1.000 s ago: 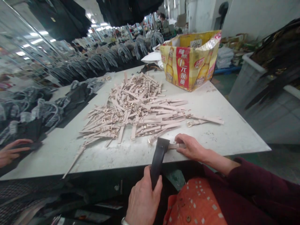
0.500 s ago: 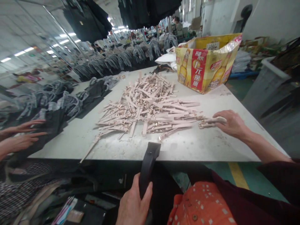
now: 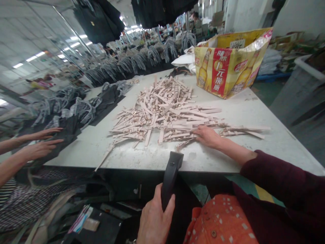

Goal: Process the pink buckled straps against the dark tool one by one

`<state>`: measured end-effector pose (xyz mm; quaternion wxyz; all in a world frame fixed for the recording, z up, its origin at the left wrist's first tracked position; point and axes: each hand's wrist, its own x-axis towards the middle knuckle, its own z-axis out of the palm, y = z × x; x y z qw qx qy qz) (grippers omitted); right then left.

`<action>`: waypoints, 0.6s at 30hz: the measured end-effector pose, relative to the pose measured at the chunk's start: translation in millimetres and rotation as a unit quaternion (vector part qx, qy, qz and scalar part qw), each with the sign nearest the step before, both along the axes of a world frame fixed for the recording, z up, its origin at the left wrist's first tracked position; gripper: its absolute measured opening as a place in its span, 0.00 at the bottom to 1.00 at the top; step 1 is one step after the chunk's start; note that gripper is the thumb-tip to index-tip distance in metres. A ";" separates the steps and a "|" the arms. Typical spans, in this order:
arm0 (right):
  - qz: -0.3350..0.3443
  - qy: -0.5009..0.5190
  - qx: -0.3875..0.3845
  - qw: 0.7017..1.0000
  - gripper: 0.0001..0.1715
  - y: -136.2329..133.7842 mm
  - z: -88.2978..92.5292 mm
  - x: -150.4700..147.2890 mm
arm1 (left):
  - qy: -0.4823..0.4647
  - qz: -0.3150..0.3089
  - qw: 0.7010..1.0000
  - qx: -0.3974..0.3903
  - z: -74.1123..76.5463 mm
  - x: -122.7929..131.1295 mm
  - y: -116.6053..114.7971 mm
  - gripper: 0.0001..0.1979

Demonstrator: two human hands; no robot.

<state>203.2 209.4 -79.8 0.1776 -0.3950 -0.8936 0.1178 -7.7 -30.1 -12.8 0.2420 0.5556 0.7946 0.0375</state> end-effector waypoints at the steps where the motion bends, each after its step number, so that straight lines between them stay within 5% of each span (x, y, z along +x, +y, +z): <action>1: 0.001 0.019 -0.012 1.000 0.11 -0.4 1.5 1.2 | 0.001 0.002 1.000 -0.001 0.0 -0.5 -0.3 0.16; 7: 0.001 0.161 -0.066 0.985 0.13 -28.4 18.3 20.3 | -0.004 0.010 1.000 0.002 2.2 -0.3 -2.3 0.18; 13: 0.035 0.128 -0.123 0.984 0.18 -73.1 -1.7 55.6 | -0.033 -0.010 0.999 -0.004 4.4 5.0 -2.1 0.16; 18: 0.020 0.124 -0.111 0.986 0.21 -86.2 -11.2 55.9 | -0.036 -0.035 0.998 -0.031 2.5 10.9 0.8 0.16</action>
